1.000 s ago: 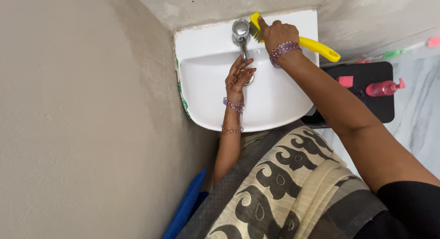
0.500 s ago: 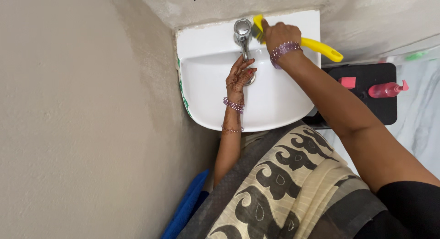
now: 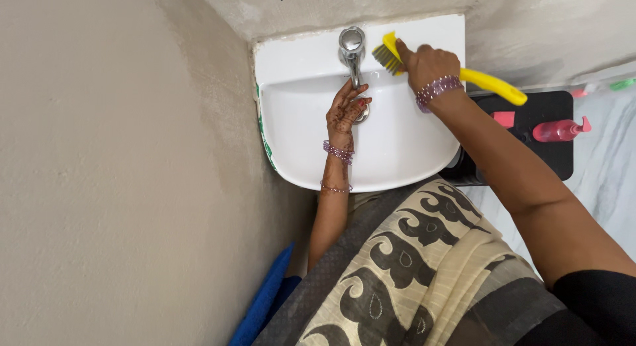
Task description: The person scrubs a white wall-mounted sink using a pink sponge and a yellow brush. They wipe the basin, faucet, and drain area, then rinse the sponge under running water and continue scrubbing the sink surface.
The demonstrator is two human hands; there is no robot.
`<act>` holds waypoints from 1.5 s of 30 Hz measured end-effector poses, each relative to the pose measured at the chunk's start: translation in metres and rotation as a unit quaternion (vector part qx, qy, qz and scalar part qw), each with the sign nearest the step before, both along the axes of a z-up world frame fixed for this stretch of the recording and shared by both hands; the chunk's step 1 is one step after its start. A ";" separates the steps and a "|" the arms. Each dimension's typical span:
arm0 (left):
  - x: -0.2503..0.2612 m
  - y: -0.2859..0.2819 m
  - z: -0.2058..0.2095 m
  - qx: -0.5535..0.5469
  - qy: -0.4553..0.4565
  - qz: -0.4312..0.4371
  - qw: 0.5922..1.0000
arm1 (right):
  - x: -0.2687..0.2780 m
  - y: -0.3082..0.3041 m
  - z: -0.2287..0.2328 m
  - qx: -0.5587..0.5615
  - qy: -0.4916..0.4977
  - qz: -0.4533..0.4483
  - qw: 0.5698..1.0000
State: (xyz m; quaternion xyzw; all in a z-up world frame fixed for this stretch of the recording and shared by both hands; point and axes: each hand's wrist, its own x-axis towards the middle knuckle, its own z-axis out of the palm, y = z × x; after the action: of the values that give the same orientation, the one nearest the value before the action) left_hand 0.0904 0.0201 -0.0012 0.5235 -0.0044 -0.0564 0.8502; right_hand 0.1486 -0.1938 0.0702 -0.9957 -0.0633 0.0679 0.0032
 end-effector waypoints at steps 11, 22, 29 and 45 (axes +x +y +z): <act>0.000 -0.001 0.008 -0.002 0.039 0.004 0.999 | 0.030 0.001 -0.025 -0.032 -0.129 0.056 0.990; 0.003 -0.001 0.007 -0.021 0.045 0.009 0.999 | 0.015 -0.025 -0.026 -0.046 -0.218 0.067 0.973; 0.003 0.001 -0.001 -0.036 0.048 0.002 0.998 | 0.026 -0.021 -0.027 -0.076 -0.266 0.112 0.954; 0.001 0.002 0.005 -0.029 0.044 0.000 0.999 | 0.051 0.003 -0.024 -0.070 -0.286 0.178 0.939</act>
State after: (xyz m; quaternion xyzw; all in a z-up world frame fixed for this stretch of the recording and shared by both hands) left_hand 0.0910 0.0217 0.0037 0.4953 0.0311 -0.0795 0.8645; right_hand 0.1997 -0.1912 0.0464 -0.9434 -0.2326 -0.2160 -0.0966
